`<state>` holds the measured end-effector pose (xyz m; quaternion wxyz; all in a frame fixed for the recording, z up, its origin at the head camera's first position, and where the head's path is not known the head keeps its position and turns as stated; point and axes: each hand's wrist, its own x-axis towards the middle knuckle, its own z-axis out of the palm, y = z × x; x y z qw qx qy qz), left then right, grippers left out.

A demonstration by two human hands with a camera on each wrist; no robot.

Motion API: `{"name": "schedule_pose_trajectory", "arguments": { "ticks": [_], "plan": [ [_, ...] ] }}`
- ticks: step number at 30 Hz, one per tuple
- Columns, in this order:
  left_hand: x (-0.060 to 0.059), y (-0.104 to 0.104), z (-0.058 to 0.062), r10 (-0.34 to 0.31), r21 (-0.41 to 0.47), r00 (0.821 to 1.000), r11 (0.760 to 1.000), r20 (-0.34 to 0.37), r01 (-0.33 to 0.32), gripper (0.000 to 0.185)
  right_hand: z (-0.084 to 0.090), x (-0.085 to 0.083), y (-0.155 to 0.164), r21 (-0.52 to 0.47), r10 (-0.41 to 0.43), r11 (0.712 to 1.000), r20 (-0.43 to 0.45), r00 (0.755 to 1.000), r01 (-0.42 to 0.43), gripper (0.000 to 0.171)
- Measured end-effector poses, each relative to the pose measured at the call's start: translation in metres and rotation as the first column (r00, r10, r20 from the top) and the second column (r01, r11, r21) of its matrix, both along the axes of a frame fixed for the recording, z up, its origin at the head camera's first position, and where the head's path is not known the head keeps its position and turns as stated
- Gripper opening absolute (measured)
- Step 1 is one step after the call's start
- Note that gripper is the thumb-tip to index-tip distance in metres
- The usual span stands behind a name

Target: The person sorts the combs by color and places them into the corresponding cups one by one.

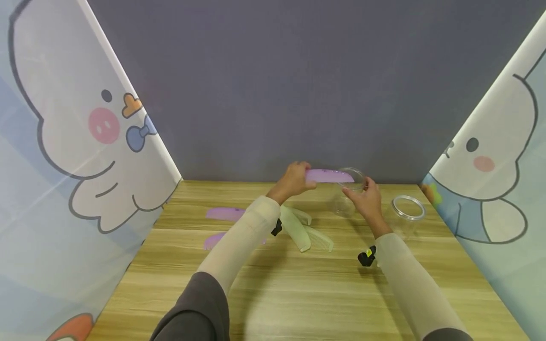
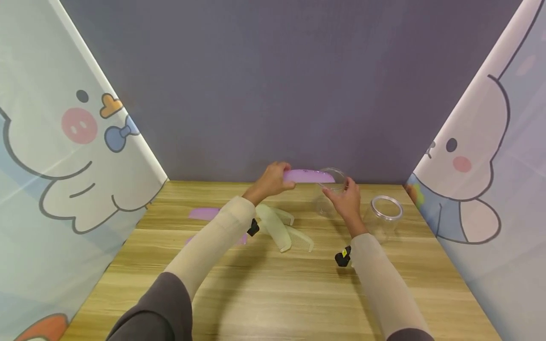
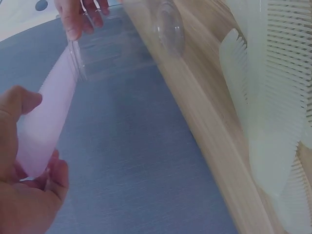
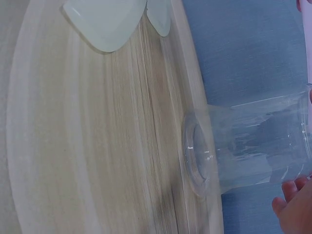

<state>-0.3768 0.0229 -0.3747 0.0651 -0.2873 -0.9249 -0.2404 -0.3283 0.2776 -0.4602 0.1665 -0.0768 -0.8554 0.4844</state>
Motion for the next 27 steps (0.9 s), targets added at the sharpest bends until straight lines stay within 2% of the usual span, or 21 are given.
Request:
{"name": "schedule_pose_trajectory", "arguments": {
  "ticks": [7,11,14,16,23,27],
  "plan": [
    [-0.004,0.011,-0.001,0.012,0.176,1.000,0.984,0.005,-0.012,0.063,0.002,0.000,0.001,-0.014,-0.001,1.000,-0.007,1.000,0.001,0.096],
    [-0.004,0.017,-0.002,0.011,0.283,0.998,0.959,0.066,-0.029,0.069,0.001,0.000,0.001,-0.012,0.001,1.000,-0.010,1.000,-0.001,0.096],
    [-0.003,0.021,-0.002,-0.015,0.364,0.993,0.931,0.120,-0.030,0.072,0.000,0.000,0.001,-0.004,-0.001,1.000,-0.006,1.000,0.001,0.096],
    [-0.002,0.021,-0.002,-0.036,0.388,0.989,0.921,0.147,-0.024,0.072,-0.001,0.000,0.001,-0.001,-0.001,1.000,-0.003,1.000,0.001,0.096],
    [0.001,0.008,-0.005,-0.057,0.249,0.985,0.968,0.161,0.015,0.067,0.000,0.000,0.001,0.017,-0.003,1.000,0.002,1.000,0.003,0.098],
    [-0.001,-0.008,-0.011,-0.070,0.198,0.980,0.980,0.188,0.032,0.066,0.000,0.000,0.002,0.026,-0.002,1.000,-0.003,1.000,0.002,0.096]
  ]
}}
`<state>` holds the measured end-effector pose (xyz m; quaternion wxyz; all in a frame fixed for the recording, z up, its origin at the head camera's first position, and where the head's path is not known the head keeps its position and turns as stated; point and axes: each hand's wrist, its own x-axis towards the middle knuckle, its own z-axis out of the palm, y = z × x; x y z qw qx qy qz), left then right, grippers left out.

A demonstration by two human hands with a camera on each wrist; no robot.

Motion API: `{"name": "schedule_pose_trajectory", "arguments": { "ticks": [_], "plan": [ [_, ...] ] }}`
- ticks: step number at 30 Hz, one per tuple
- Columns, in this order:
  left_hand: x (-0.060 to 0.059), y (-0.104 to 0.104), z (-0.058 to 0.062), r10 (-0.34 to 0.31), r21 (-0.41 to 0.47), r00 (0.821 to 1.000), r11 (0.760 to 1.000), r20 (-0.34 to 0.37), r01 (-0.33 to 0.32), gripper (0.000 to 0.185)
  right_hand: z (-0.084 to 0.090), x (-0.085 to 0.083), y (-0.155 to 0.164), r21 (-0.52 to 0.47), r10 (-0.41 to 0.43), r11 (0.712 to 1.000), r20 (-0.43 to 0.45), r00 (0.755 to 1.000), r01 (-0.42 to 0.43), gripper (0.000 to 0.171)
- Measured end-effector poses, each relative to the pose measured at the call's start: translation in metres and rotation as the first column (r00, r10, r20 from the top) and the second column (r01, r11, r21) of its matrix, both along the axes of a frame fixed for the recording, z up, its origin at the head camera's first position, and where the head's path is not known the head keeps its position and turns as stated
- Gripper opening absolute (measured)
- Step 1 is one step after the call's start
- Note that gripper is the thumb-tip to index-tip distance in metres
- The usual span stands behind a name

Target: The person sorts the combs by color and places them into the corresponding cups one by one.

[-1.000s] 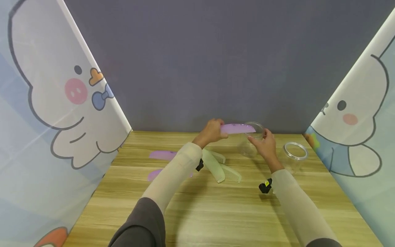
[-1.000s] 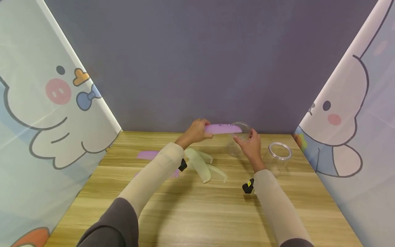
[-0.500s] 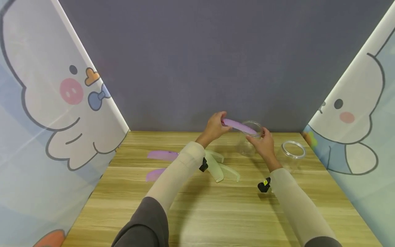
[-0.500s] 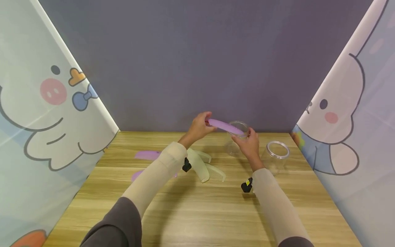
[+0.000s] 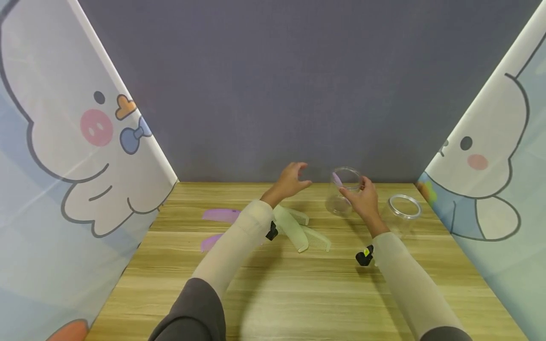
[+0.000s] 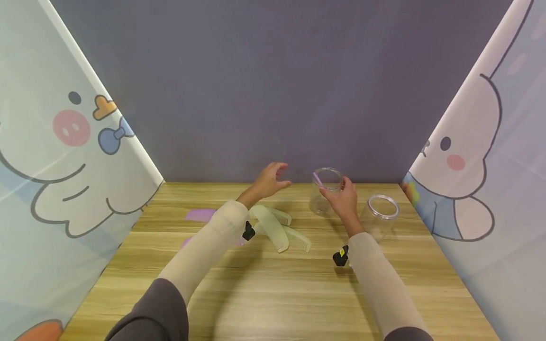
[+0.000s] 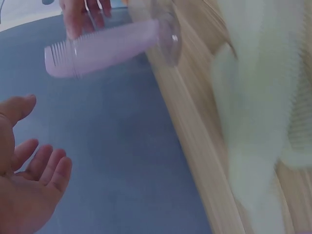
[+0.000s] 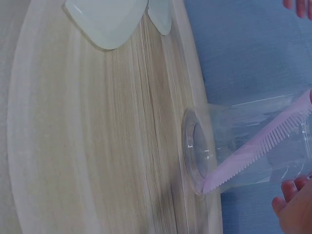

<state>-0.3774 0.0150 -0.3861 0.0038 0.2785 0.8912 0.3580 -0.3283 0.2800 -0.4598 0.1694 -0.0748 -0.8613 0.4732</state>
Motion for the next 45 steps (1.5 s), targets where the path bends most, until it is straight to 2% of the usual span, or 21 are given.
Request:
{"name": "schedule_pose_trajectory", "arguments": {
  "ticks": [8,12,21,33,36,41,45],
  "plan": [
    [-0.001,-0.042,-0.015,-0.012,-0.031,0.998,0.999,0.057,0.013,0.066,0.002,0.000,0.000,0.005,-0.006,1.000,0.008,1.000,0.006,0.097],
    [0.000,-0.065,-0.024,-0.019,-0.077,0.997,0.997,0.075,0.024,0.064,0.002,0.001,0.000,0.005,-0.006,1.000,-0.002,1.000,0.006,0.096],
    [0.011,-0.120,-0.031,0.042,-0.158,0.993,0.987,0.112,-0.024,0.064,0.000,0.002,0.000,0.010,-0.011,1.000,-0.012,1.000,0.012,0.094],
    [0.018,-0.197,-0.038,0.125,-0.209,0.990,0.972,0.059,-0.110,0.061,-0.004,-0.002,0.000,0.001,-0.033,0.999,-0.021,0.999,0.033,0.092],
    [0.019,-0.215,-0.041,0.135,-0.232,0.991,0.965,0.025,-0.126,0.059,-0.005,-0.003,0.001,0.003,-0.035,0.999,-0.027,0.999,0.035,0.091],
    [0.021,-0.238,-0.046,0.140,-0.258,0.990,0.955,-0.034,-0.144,0.056,-0.004,-0.003,0.001,0.011,-0.029,1.000,-0.027,0.999,0.030,0.092],
    [0.022,-0.251,-0.049,0.156,-0.303,0.987,0.940,-0.034,-0.159,0.056,-0.003,-0.002,0.000,0.011,-0.029,1.000,-0.024,0.999,0.029,0.092]
  ]
}}
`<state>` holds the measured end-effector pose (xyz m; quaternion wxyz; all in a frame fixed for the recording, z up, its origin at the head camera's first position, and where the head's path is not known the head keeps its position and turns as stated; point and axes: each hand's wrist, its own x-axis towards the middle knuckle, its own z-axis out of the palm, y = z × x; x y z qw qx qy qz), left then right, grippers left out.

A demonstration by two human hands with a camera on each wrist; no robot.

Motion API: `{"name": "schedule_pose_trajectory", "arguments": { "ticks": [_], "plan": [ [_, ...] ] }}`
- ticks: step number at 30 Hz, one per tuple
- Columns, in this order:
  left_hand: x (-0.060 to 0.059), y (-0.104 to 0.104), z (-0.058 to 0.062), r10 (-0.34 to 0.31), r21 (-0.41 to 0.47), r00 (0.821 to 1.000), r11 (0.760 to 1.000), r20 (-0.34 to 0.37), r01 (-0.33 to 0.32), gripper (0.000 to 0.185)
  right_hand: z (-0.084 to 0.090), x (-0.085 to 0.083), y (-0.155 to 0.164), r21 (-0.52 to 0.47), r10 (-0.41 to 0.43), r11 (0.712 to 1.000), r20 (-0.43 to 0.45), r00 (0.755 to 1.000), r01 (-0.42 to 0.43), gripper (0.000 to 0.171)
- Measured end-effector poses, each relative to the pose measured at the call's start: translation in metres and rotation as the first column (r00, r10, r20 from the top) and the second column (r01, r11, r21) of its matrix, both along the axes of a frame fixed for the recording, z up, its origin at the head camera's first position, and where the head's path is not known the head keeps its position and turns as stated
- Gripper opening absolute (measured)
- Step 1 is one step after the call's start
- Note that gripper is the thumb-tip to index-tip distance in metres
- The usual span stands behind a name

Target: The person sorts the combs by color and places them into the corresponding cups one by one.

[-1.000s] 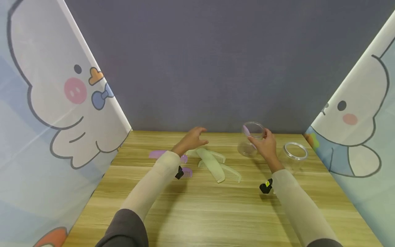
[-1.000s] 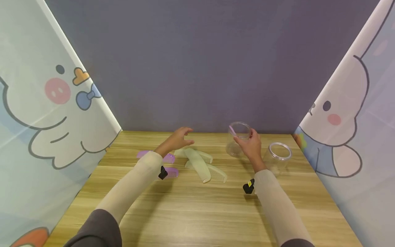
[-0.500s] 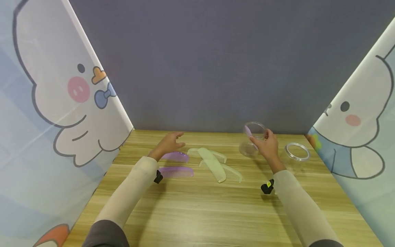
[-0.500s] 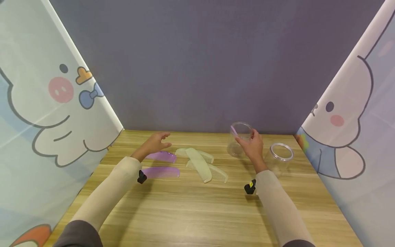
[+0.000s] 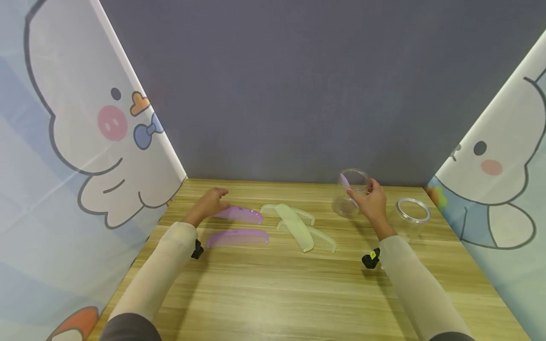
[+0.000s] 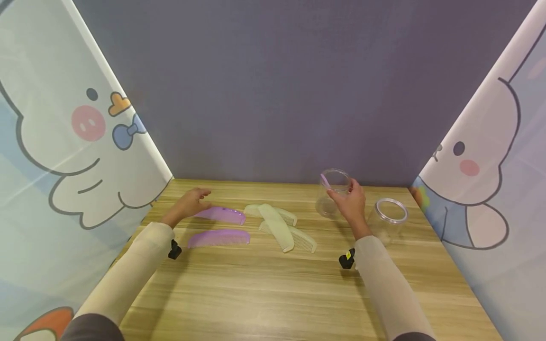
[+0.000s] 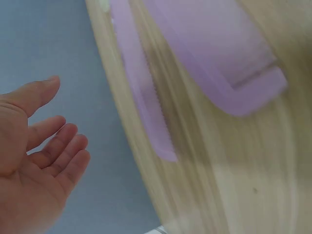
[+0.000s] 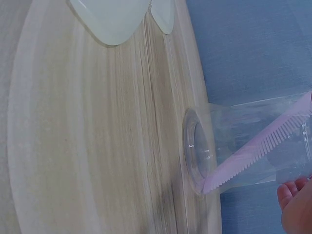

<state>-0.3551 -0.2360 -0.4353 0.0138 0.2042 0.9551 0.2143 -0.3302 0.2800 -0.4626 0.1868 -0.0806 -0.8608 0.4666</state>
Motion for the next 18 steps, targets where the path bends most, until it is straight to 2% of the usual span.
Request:
{"name": "schedule_pose_trajectory", "arguments": {
  "ticks": [9,18],
  "plan": [
    [0.002,-0.022,-0.015,0.043,-0.129,0.995,0.991,0.088,-0.032,0.056,0.002,0.002,-0.001,-0.002,-0.001,1.000,0.015,1.000,0.001,0.091],
    [0.001,-0.035,-0.037,0.040,-0.158,0.998,0.987,0.039,-0.034,0.065,0.001,0.002,-0.001,-0.009,0.005,1.000,0.002,1.000,-0.005,0.090]
  ]
}}
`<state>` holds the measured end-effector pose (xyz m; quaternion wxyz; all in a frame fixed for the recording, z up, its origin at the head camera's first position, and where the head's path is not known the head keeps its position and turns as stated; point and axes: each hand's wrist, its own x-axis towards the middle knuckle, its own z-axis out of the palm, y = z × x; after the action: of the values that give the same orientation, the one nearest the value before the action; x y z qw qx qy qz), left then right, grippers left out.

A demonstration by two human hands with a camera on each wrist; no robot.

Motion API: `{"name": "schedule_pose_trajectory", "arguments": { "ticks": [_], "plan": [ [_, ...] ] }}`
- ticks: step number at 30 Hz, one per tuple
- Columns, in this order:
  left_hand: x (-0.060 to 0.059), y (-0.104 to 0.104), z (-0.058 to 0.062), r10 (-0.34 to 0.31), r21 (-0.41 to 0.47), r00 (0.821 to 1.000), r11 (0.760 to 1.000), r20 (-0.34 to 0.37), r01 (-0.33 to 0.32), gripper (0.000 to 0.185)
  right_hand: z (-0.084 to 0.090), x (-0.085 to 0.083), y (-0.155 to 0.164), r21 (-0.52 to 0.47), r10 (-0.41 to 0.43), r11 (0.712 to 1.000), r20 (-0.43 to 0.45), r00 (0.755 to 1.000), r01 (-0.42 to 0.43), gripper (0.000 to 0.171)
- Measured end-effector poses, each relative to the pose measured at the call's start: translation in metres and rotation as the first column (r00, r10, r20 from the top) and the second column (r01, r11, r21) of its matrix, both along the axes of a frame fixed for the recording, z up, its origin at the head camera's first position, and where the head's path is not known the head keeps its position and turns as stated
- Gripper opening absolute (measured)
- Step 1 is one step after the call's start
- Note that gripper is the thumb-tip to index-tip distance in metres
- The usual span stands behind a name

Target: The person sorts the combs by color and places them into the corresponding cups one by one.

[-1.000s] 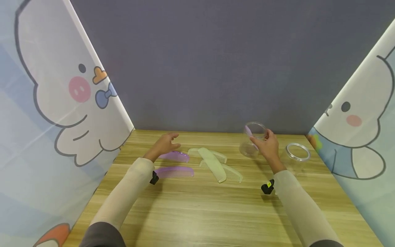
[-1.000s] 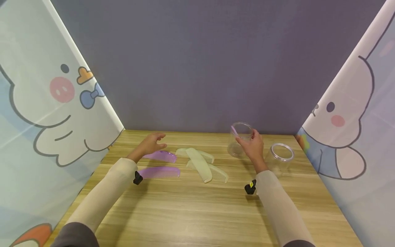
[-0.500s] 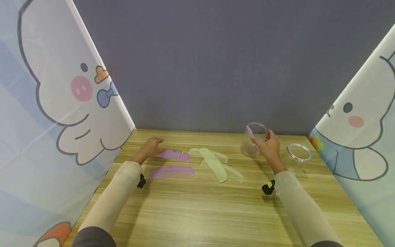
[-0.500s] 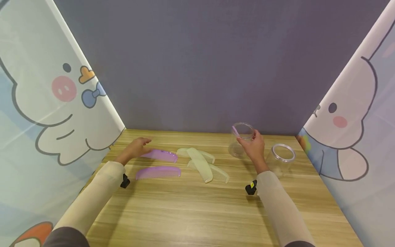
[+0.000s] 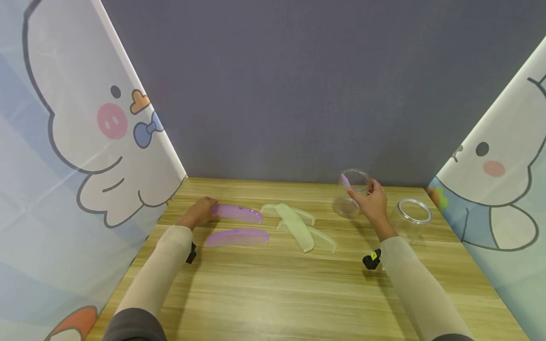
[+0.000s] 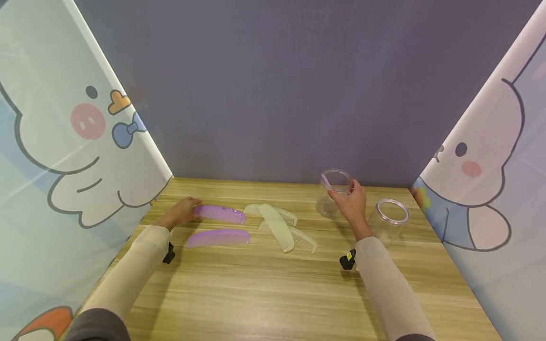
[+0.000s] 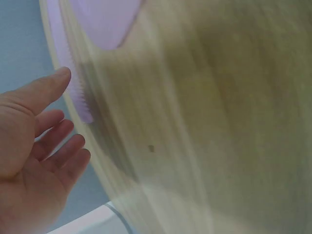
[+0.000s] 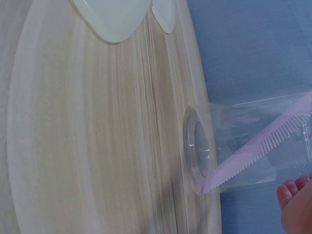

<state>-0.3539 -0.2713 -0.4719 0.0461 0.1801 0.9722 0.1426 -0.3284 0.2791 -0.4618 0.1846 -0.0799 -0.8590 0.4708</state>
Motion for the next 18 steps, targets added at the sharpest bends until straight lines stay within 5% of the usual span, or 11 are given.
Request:
{"name": "schedule_pose_trajectory", "arguments": {
  "ticks": [18],
  "plan": [
    [-0.016,-0.011,-0.020,-0.063,-0.037,0.998,0.997,-0.012,0.062,0.062,0.000,0.000,-0.001,0.013,-0.004,1.000,-0.003,1.000,0.005,0.087]
  ]
}}
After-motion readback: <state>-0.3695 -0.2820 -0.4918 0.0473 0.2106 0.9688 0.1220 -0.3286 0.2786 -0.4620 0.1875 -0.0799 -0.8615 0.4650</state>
